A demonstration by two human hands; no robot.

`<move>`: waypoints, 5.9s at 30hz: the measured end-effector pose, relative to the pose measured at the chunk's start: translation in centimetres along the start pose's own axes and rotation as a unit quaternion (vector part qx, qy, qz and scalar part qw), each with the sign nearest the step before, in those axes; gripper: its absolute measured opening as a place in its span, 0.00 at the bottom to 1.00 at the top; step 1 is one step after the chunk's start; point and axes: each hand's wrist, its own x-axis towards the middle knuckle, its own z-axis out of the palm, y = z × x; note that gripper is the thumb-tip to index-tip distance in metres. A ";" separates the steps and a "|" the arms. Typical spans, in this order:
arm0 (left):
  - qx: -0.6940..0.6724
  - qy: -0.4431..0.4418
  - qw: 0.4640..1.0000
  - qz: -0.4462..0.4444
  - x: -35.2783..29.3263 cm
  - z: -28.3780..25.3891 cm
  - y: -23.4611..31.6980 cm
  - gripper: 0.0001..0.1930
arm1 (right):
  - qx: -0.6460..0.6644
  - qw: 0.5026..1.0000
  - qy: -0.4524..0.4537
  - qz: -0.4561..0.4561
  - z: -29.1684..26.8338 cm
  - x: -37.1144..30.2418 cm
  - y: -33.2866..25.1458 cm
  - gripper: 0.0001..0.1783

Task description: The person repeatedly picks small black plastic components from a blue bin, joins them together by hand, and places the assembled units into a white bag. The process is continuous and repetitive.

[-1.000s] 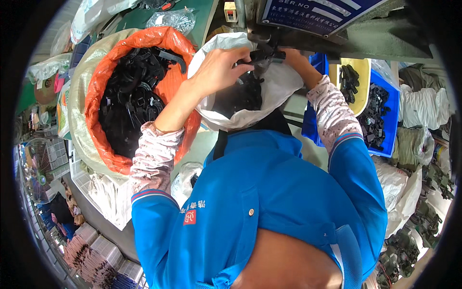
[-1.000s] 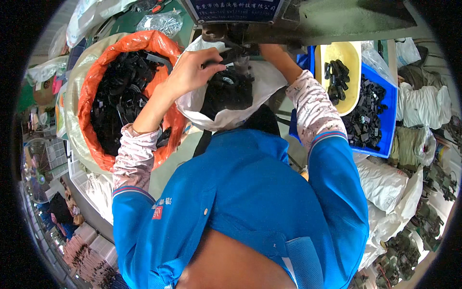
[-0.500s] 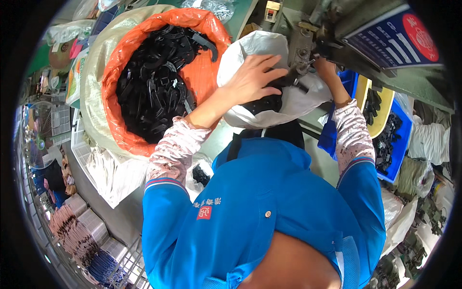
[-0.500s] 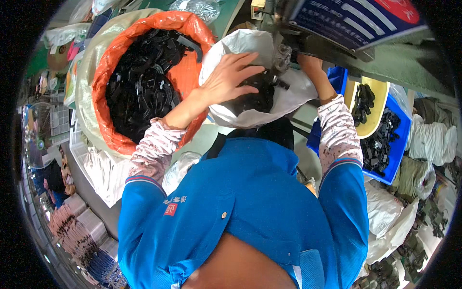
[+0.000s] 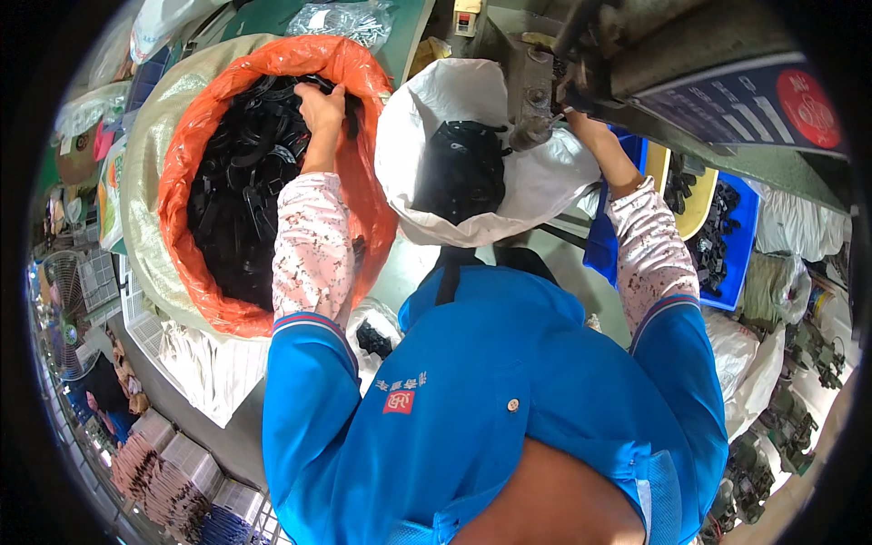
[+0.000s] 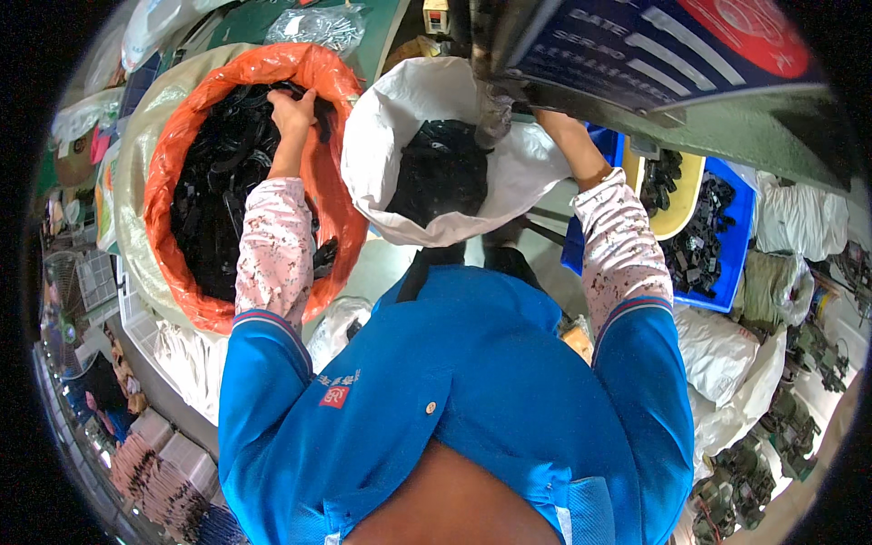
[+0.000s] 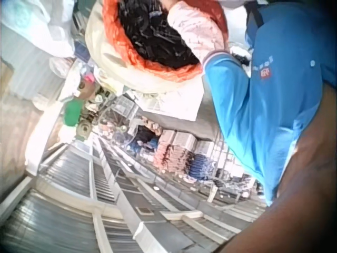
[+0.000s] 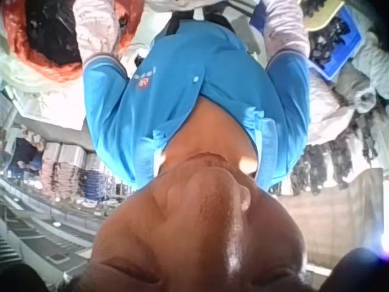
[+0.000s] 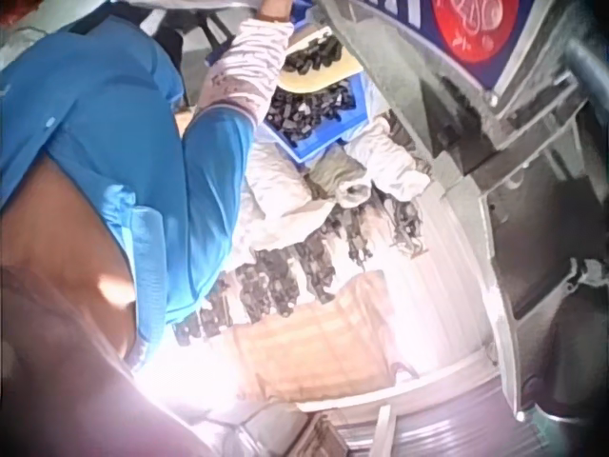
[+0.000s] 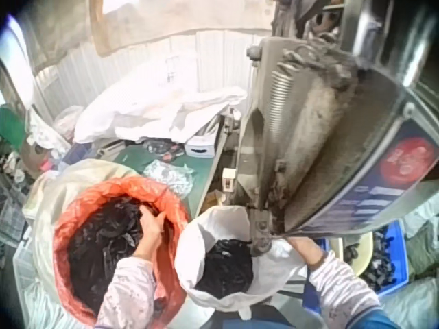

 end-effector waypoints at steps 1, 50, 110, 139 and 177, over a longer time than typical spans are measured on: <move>0.025 0.050 0.998 0.021 0.7 0.4 -1.8 0.31 | 0.059 0.998 0.005 0.003 -1.1 0.8 -0.1 0.17; -0.296 -0.671 0.668 -0.125 -52.0 12.9 18.3 0.19 | 0.712 0.464 -0.021 0.527 -34.6 -24.8 9.2 0.13; -0.358 -0.304 0.850 0.241 -51.7 7.8 17.5 0.13 | 0.829 0.275 -0.226 0.431 -34.4 -15.1 10.0 0.25; -0.402 -0.498 0.766 0.064 -46.9 6.9 16.9 0.19 | 0.842 0.251 -0.083 0.471 -31.7 -16.7 10.0 0.19; -0.305 -0.618 0.717 0.109 -47.8 7.0 17.1 0.16 | 0.800 0.445 -0.153 0.372 -32.5 -14.3 12.5 0.09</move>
